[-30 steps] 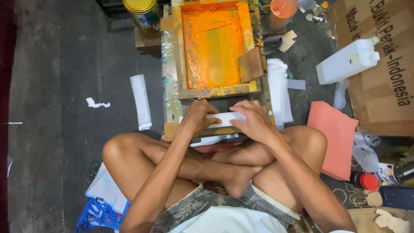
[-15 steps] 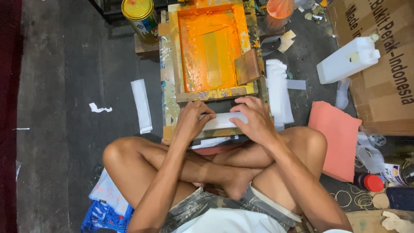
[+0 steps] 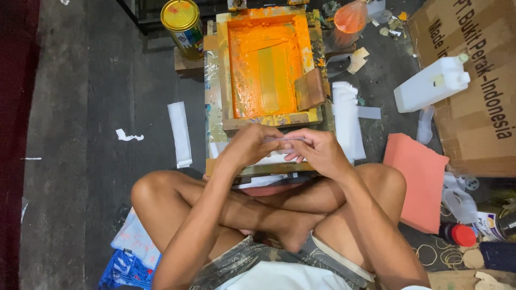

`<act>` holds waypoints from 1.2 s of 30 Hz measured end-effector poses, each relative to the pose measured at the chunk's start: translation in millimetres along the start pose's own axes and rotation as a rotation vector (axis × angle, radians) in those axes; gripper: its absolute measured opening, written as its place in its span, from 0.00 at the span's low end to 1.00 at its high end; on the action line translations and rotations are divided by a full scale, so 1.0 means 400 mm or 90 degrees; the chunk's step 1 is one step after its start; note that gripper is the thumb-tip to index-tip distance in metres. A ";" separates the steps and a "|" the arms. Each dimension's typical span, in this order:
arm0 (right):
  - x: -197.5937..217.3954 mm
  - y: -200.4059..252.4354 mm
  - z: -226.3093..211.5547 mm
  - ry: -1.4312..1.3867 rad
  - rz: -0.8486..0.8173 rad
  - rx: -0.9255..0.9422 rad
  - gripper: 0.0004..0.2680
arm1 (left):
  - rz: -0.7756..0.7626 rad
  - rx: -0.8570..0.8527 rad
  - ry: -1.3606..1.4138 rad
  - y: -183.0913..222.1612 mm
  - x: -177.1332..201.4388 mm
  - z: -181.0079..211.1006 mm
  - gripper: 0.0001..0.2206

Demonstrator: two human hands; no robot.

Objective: Applying tape to a screen printing frame and spreading orange ink using a manual squeegee.

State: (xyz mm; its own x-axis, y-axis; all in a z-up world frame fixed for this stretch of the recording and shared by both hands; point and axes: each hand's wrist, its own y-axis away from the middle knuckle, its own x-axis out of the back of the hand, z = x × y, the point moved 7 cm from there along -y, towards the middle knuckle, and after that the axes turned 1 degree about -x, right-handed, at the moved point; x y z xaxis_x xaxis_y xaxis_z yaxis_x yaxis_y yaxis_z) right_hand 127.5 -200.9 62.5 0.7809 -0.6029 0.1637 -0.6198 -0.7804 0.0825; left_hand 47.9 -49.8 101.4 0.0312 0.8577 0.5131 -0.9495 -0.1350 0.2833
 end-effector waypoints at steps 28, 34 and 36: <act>0.154 0.021 0.069 -0.118 0.111 -0.005 0.10 | 0.098 0.052 0.288 0.093 0.110 -0.220 0.09; 0.154 0.017 0.067 -0.144 0.116 0.004 0.10 | 0.122 0.036 0.304 0.094 0.111 -0.219 0.11; 0.141 0.020 0.050 -0.186 0.098 -0.010 0.12 | 0.130 0.037 0.338 0.092 0.107 -0.225 0.12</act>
State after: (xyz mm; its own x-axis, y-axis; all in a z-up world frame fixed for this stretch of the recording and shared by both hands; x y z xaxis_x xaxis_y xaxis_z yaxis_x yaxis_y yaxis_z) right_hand 168.1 -244.2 52.9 0.6663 -0.7370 -0.1139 -0.7312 -0.6756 0.0941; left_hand -13.6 26.7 61.0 -0.3262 0.9411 0.0889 -0.9004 -0.3380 0.2738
